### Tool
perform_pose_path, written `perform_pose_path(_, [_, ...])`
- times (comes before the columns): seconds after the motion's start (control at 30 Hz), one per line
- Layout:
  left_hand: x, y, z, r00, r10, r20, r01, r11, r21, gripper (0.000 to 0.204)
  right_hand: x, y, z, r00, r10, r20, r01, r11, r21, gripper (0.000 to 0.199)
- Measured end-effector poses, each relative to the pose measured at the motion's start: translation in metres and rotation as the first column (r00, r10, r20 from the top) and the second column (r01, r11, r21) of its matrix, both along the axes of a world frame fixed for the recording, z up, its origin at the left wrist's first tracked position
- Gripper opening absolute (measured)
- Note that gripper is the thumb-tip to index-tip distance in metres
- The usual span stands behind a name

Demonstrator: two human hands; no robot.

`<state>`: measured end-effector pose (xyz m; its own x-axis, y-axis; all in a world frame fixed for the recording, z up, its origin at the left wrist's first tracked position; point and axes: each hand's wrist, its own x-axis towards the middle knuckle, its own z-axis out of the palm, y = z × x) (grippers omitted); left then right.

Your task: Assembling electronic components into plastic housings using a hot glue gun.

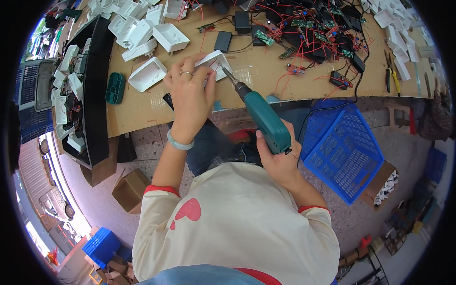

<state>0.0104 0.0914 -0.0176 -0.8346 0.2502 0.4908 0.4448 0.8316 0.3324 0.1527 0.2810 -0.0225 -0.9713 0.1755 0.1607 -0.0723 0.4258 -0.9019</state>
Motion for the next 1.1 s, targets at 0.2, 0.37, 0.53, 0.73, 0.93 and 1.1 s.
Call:
perform_pose_path(0.2, [0.001, 0.0, 0.005, 1.0, 0.0, 0.024, 0.0, 1.0, -0.024, 0.007, -0.004, 0.0, 0.001, 0.998, 0.021, 0.063, -0.022, 1.0, 0.011, 0.035])
perform_pose_path(0.37, [-0.001, -0.001, 0.005, 0.999, 0.001, 0.045, -0.001, 1.0, -0.019, 0.007, -0.009, -0.002, 0.0, 1.0, 0.029, 0.01, -0.029, 0.999, 0.025, 0.034])
perform_pose_path(0.53, [-0.001, -0.001, 0.006, 0.999, 0.008, 0.051, -0.006, 0.999, -0.038, 0.007, -0.013, -0.003, -0.001, 1.0, 0.022, 0.016, -0.022, 0.999, 0.038, 0.033])
perform_pose_path(0.73, [-0.001, -0.001, 0.007, 0.997, 0.019, 0.068, -0.017, 0.999, -0.041, 0.007, -0.014, -0.003, 0.003, 0.998, 0.01, 0.057, -0.011, 1.0, 0.021, 0.031])
perform_pose_path(0.93, [-0.002, 0.0, 0.006, 0.997, 0.022, 0.068, -0.019, 0.999, -0.036, 0.006, -0.016, -0.004, 0.003, 0.999, 0.007, 0.038, -0.008, 1.0, 0.022, 0.029])
perform_pose_path(1.1, [-0.003, -0.001, 0.005, 0.998, 0.021, 0.067, -0.02, 1.0, -0.012, 0.006, -0.016, -0.002, 0.007, 0.998, 0.012, 0.068, -0.014, 1.0, 0.026, 0.027])
